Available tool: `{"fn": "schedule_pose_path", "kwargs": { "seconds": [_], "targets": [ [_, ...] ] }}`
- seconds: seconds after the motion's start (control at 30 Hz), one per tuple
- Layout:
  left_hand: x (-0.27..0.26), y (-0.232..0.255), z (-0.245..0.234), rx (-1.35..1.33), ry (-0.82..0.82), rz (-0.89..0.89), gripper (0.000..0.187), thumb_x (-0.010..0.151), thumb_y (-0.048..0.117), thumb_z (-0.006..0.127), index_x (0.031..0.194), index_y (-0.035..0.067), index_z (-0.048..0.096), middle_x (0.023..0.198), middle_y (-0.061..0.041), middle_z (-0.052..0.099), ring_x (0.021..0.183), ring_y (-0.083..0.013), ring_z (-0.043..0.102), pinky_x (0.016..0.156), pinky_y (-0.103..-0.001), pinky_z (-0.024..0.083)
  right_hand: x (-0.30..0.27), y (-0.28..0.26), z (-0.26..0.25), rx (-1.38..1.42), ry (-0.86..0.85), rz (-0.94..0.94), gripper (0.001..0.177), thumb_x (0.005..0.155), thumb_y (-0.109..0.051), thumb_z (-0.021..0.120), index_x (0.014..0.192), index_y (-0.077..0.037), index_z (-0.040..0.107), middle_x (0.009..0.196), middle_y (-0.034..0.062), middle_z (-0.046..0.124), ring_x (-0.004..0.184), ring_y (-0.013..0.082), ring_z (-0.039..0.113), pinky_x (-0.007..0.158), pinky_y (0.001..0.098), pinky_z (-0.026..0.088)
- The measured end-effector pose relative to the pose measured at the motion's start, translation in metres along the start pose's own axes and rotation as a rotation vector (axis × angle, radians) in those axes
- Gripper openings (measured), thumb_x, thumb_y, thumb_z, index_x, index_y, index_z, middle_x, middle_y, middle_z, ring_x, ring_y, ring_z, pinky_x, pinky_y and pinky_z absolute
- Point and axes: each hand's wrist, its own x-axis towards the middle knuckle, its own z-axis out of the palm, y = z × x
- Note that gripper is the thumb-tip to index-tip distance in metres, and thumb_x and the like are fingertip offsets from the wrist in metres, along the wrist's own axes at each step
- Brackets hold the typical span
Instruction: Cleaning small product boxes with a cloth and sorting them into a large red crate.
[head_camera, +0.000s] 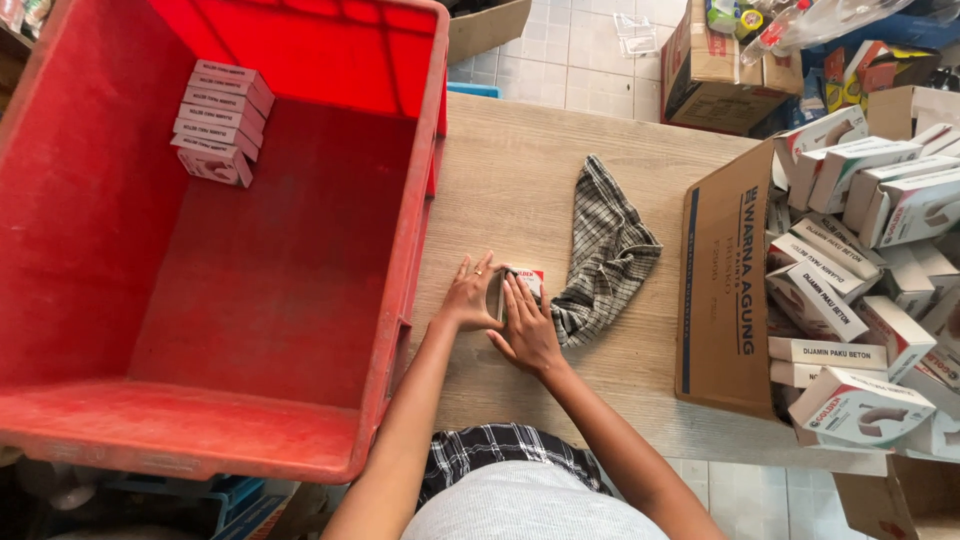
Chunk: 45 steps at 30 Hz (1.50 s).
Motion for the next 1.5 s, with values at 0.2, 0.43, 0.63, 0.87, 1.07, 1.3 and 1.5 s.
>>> {"fn": "schedule_pose_path", "kwargs": {
  "seconds": [0.2,0.43,0.63,0.87,1.07,1.3,1.5],
  "targets": [
    [-0.003,0.005,-0.006,-0.029,0.006,0.017,0.109,0.031,0.036,0.083,0.131,0.022,0.041,0.134,-0.011,0.050,0.136,-0.0230,0.031,0.113,-0.050,0.014,-0.029,-0.015,-0.001,-0.030,-0.036,-0.010,0.085,0.082,-0.059,0.039,0.137,0.004,0.033,0.146,0.0195,0.032,0.136,0.0302,0.028,0.111,0.0504,0.012],
    [-0.004,0.007,-0.006,-0.020,0.001,0.001,0.108,0.032,0.040,0.082,0.131,0.022,0.041,0.134,-0.011,0.049,0.136,-0.0224,0.031,0.113,-0.050,0.013,-0.010,-0.017,-0.008,-0.020,-0.109,0.083,0.086,0.084,-0.061,0.037,0.139,0.004,0.029,0.146,0.0203,0.029,0.138,0.0309,0.025,0.110,0.0552,0.006],
    [-0.003,0.005,-0.004,-0.037,0.010,0.000,0.103,0.035,0.037,0.078,0.130,0.023,0.041,0.131,-0.009,0.052,0.135,-0.0211,0.032,0.113,-0.048,0.014,-0.022,-0.027,-0.017,-0.068,-0.146,0.009,0.104,0.072,-0.075,0.040,0.136,0.007,0.032,0.141,0.0227,0.036,0.134,0.0317,0.031,0.111,0.0523,0.010],
    [-0.004,0.002,-0.001,-0.019,0.020,0.007,0.106,0.033,0.039,0.080,0.130,0.020,0.042,0.132,-0.010,0.051,0.135,-0.0220,0.033,0.114,-0.048,0.014,-0.003,-0.015,0.002,-0.028,-0.136,0.088,0.096,0.079,-0.069,0.038,0.137,0.008,0.030,0.139,0.0229,0.039,0.132,0.0312,0.034,0.109,0.0558,0.010],
    [0.000,0.004,-0.005,-0.045,0.025,0.002,0.106,0.033,0.037,0.080,0.130,0.022,0.041,0.132,-0.010,0.051,0.135,-0.0220,0.032,0.114,-0.048,0.013,-0.019,-0.023,-0.011,-0.096,-0.111,0.051,0.098,0.078,-0.071,0.038,0.136,0.008,0.031,0.140,0.0226,0.038,0.132,0.0313,0.034,0.109,0.0543,0.011],
    [-0.001,0.005,-0.005,-0.039,0.021,-0.002,0.108,0.031,0.039,0.083,0.129,0.022,0.040,0.133,-0.010,0.050,0.135,-0.0231,0.032,0.114,-0.049,0.014,-0.004,-0.019,-0.001,-0.079,-0.075,0.115,0.092,0.081,-0.063,0.040,0.136,0.009,0.031,0.138,0.0250,0.039,0.131,0.0336,0.035,0.109,0.0531,0.013],
    [-0.002,0.003,-0.001,-0.024,-0.015,-0.027,0.108,0.033,0.038,0.084,0.130,0.022,0.039,0.135,-0.010,0.048,0.136,-0.0226,0.031,0.115,-0.048,0.012,-0.022,-0.017,-0.003,-0.089,-0.104,0.098,0.090,0.082,-0.064,0.037,0.138,0.006,0.029,0.134,0.0204,0.044,0.130,0.0291,0.037,0.109,0.0515,0.013]
  ]
}}
